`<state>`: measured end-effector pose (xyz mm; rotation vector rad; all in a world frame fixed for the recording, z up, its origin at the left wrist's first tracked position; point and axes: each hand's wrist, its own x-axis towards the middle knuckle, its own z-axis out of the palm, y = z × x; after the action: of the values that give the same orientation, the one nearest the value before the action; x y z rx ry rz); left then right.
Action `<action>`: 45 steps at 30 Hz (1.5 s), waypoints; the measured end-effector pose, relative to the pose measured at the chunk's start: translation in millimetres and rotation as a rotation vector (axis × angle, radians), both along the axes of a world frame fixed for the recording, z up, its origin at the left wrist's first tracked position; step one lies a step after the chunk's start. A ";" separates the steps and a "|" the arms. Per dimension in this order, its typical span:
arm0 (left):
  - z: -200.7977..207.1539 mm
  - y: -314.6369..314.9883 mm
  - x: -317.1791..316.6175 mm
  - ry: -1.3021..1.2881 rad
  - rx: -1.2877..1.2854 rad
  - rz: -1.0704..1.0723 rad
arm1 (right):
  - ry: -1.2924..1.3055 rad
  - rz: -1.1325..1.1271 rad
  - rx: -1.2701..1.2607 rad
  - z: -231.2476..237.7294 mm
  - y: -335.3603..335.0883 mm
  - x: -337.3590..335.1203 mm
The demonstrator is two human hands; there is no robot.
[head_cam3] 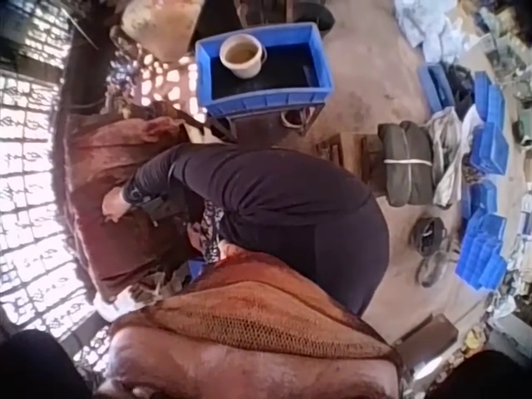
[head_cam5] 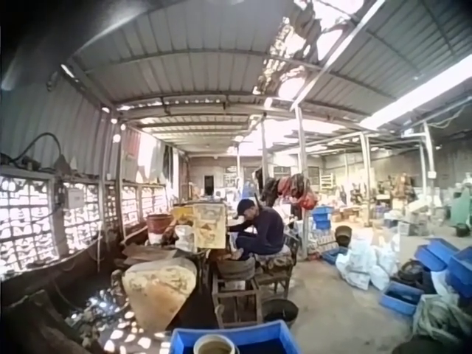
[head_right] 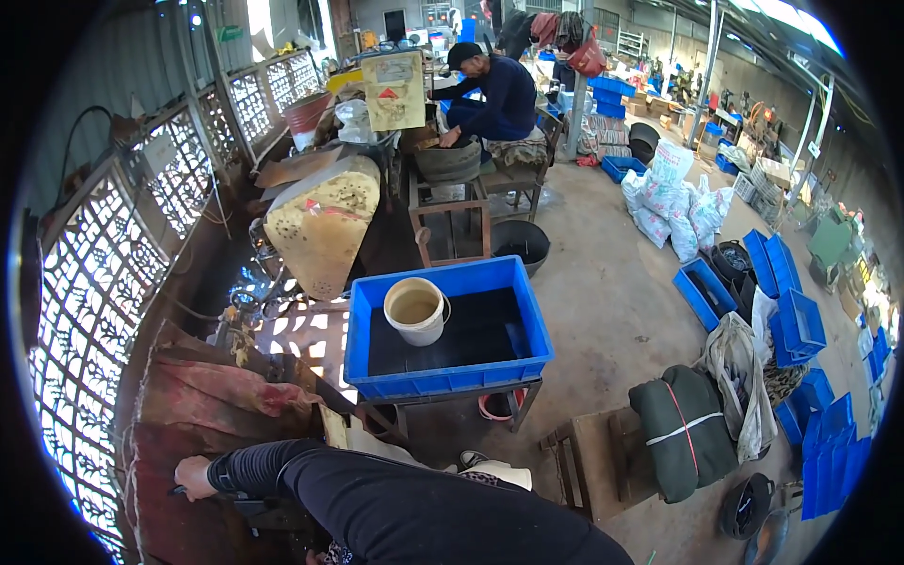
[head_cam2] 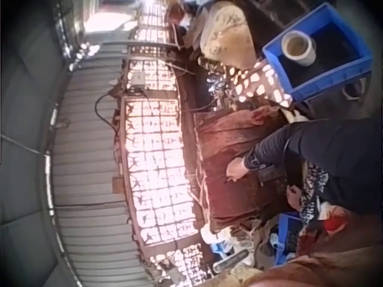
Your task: The person picks up metal pieces from a blue bin, places them into a grinding machine, and presses a lever. They then remove the metal pieces, dip them into a bucket of liquid, and place them into a separate blue bin.
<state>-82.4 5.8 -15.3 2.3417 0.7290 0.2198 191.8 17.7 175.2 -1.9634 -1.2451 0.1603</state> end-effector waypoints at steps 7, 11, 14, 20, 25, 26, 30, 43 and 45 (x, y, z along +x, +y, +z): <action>32.8 -18.2 5.2 -0.049 0.062 -0.040 | 0.055 0.011 0.123 -1.3 -23.4 -9.0; 53.4 -29.7 9.0 -0.082 0.081 -0.045 | 0.080 -0.074 0.045 -23.1 -58.1 -12.0; 78.3 -40.1 10.8 -0.102 0.090 -0.011 | 0.641 0.089 -0.319 -44.2 -87.3 -8.7; 170.1 -95.9 70.8 -0.564 -0.860 -0.101 | 1.106 0.192 -0.042 -41.4 -172.3 -38.2; 141.5 -95.4 100.2 -0.693 -1.571 -0.269 | 1.037 0.293 -0.056 -24.2 -208.9 -42.9; 136.4 -94.9 101.0 -0.664 -1.592 -0.294 | 1.045 0.297 -0.072 -22.6 -212.1 -44.1; 128.0 -115.4 117.2 -0.559 -1.642 -0.378 | 1.020 0.299 -0.121 -19.3 -245.9 -36.1; 140.0 -202.5 173.5 -0.630 -1.459 -0.135 | 0.119 0.051 0.230 -52.2 -355.3 -3.1; 136.6 -215.9 181.5 -0.604 -1.469 -0.152 | 0.132 0.014 0.158 -48.7 -372.5 -1.9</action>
<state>99.2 -210.1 121.3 0.8325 0.2049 0.1962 189.9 -354.8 126.5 -1.7803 -1.1503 0.1890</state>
